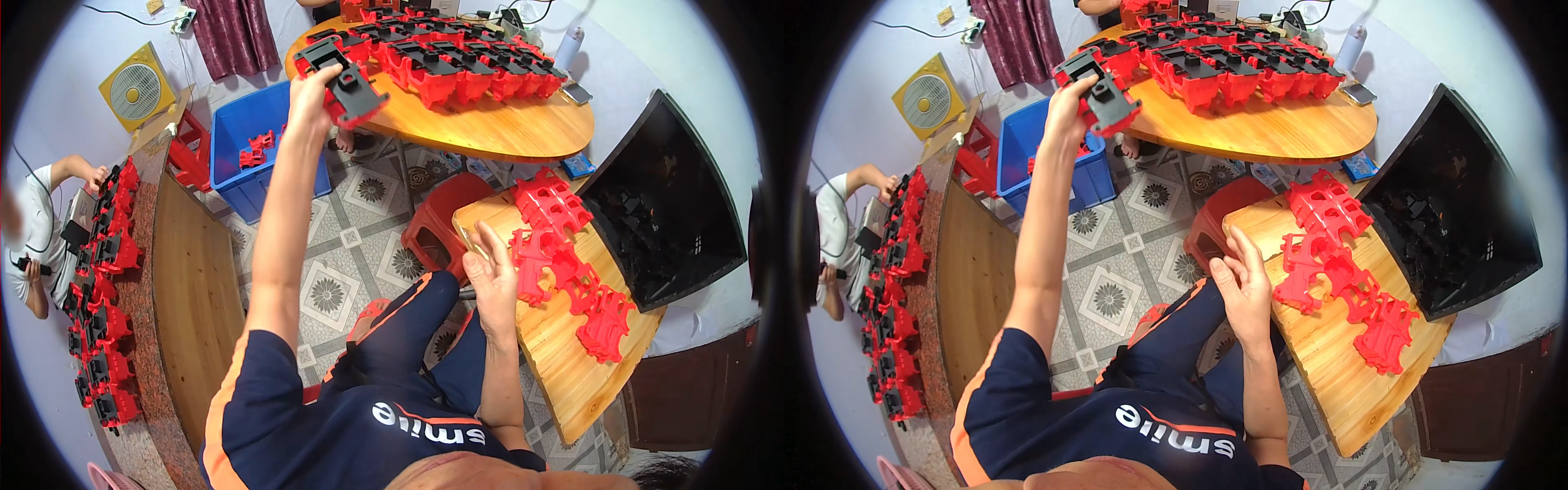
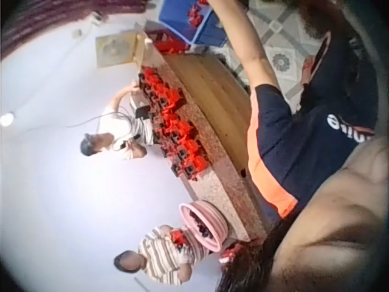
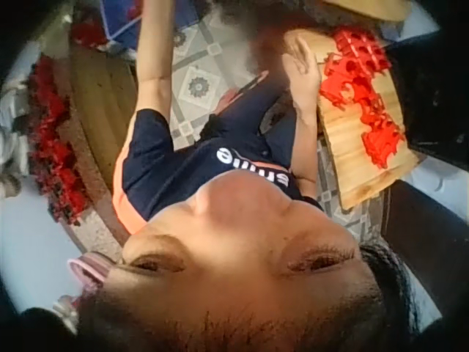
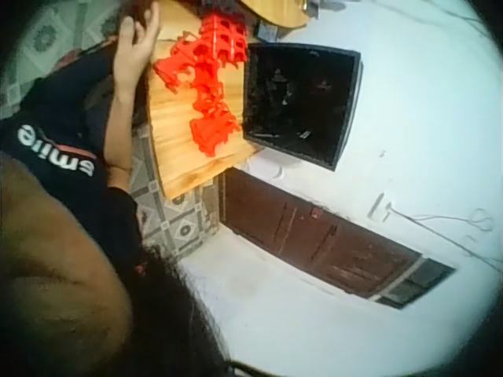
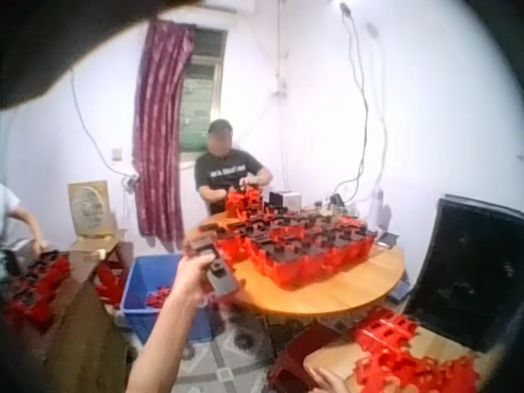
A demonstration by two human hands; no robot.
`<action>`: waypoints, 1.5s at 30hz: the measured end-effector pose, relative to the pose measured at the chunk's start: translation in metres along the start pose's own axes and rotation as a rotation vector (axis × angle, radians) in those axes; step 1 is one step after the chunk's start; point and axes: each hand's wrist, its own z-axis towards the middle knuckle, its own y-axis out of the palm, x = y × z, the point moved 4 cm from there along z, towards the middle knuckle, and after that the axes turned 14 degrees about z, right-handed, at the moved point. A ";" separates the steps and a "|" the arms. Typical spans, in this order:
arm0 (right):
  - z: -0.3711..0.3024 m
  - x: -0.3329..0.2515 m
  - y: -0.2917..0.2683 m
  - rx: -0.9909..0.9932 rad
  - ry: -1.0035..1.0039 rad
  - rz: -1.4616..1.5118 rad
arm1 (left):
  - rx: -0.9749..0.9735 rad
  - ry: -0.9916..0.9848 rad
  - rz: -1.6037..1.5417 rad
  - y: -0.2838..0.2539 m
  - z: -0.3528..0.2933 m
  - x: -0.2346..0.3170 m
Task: Assemble small toy components by inserting a black piece into a red plastic frame.
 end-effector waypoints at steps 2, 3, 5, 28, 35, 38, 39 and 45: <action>-0.006 0.007 -0.015 0.067 0.059 -0.010 | 0.043 -0.230 0.003 0.000 0.043 -0.017; -0.008 0.009 -0.014 0.086 0.063 0.004 | 0.077 -0.246 0.009 -0.008 0.064 -0.025; -0.009 0.008 -0.010 0.067 0.049 -0.010 | 0.115 -0.264 0.019 -0.022 0.095 -0.043; -0.026 0.051 -0.052 0.150 0.076 -0.124 | 0.002 0.634 1.438 0.024 -0.039 0.053; -0.021 0.058 -0.046 0.130 0.112 -0.111 | -0.218 0.735 1.389 0.053 -0.033 0.020; -0.021 0.060 -0.049 0.137 0.119 -0.129 | -0.193 0.730 1.425 0.046 -0.008 0.010; -0.021 0.061 -0.051 0.146 0.125 -0.143 | -0.194 0.742 1.433 0.041 0.004 0.006; -0.025 0.069 -0.060 0.181 0.195 -0.084 | -0.143 0.832 1.459 0.010 0.056 -0.001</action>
